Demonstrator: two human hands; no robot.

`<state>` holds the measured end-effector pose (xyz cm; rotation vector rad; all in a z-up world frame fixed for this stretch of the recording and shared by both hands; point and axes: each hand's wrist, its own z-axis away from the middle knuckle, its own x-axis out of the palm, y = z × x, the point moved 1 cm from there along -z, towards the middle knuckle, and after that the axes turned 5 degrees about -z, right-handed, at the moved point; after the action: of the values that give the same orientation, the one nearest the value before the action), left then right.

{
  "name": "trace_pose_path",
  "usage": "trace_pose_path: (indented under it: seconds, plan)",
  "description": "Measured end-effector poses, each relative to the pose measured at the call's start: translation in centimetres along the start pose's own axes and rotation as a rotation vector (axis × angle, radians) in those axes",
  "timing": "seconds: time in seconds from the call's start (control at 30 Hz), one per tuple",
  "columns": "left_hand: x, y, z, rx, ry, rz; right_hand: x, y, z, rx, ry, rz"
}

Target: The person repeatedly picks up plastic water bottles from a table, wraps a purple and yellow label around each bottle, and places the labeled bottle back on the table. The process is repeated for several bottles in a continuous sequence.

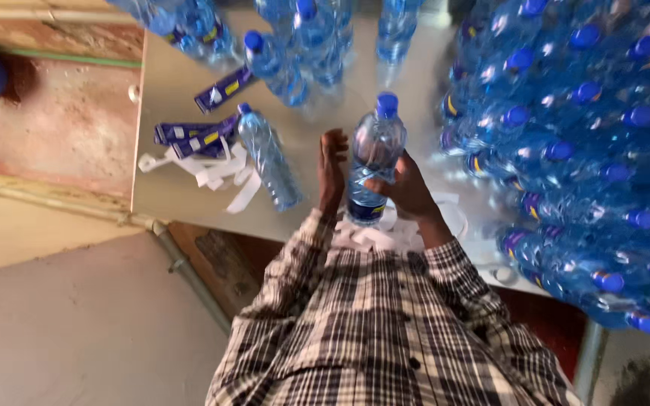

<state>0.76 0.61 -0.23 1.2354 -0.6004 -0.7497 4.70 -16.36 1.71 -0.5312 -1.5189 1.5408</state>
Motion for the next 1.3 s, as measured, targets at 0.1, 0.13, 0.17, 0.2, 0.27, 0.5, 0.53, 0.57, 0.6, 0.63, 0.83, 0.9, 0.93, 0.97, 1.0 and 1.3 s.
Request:
trace_pose_path:
  seconds: [0.1,0.13,0.17,0.2,0.27,0.5,0.53,0.57,0.6,0.63,0.83,0.9,0.93,0.97,1.0,1.3]
  plan:
    - [0.9,1.4,0.1,0.282,-0.22,-0.114,-0.7,-2.1,-2.8,-0.136,0.199,0.366]
    - [2.5,2.2,0.9,0.274,-0.221,-0.114,-0.9,-2.0,-2.9,-0.128,0.2,0.366]
    - [4.1,3.4,0.5,0.279,-0.278,-0.23,-1.2,-2.4,-4.2,-0.236,0.272,0.363]
    - [5.8,4.7,0.2,0.284,-0.333,-0.347,-1.3,-2.8,-5.5,-0.344,0.343,0.358]
    - [8.4,6.8,-1.9,0.328,-0.336,-0.403,-1.8,-3.1,-6.1,-0.358,0.341,0.423]
    - [15.1,10.5,-7.9,0.524,-0.382,-0.565,-3.9,-1.7,-3.2,-0.263,0.332,0.59]
    - [16.5,10.5,-8.4,0.536,-0.376,-0.568,-3.9,-0.8,-1.8,-0.277,0.329,0.587]
    - [17.0,10.4,-8.8,0.55,-0.436,-0.562,-3.5,0.5,-0.2,-0.102,0.331,0.482]
    - [17.4,10.1,-9.2,0.563,-0.496,-0.556,-3.0,2.0,1.5,0.073,0.326,0.379]
    - [17.4,10.3,-9.1,0.524,-0.465,-0.577,-3.1,2.6,1.9,0.104,0.286,0.367]
    - [9.1,8.5,-5.8,0.475,-0.45,-0.436,-5.0,5.1,5.1,0.024,0.235,0.535]
    - [0.9,6.5,-6.3,-0.16,-0.047,0.337,-6.2,5.7,5.8,0.058,0.317,0.489]
    - [-3.0,6.0,-7.7,-0.148,-0.059,0.339,-6.9,5.6,6.3,0.044,0.325,0.489]
    - [-6.9,5.3,-8.7,-0.004,0.009,-0.075,-7.7,5.4,7.4,0.063,0.355,0.519]
    - [-10.9,4.5,-9.8,0.145,0.079,-0.486,-8.4,5.4,8.5,0.082,0.386,0.548]
    - [-23.2,1.4,-13.9,0.544,0.229,-1.599,-5.0,3.2,9.0,0.124,0.548,0.619]
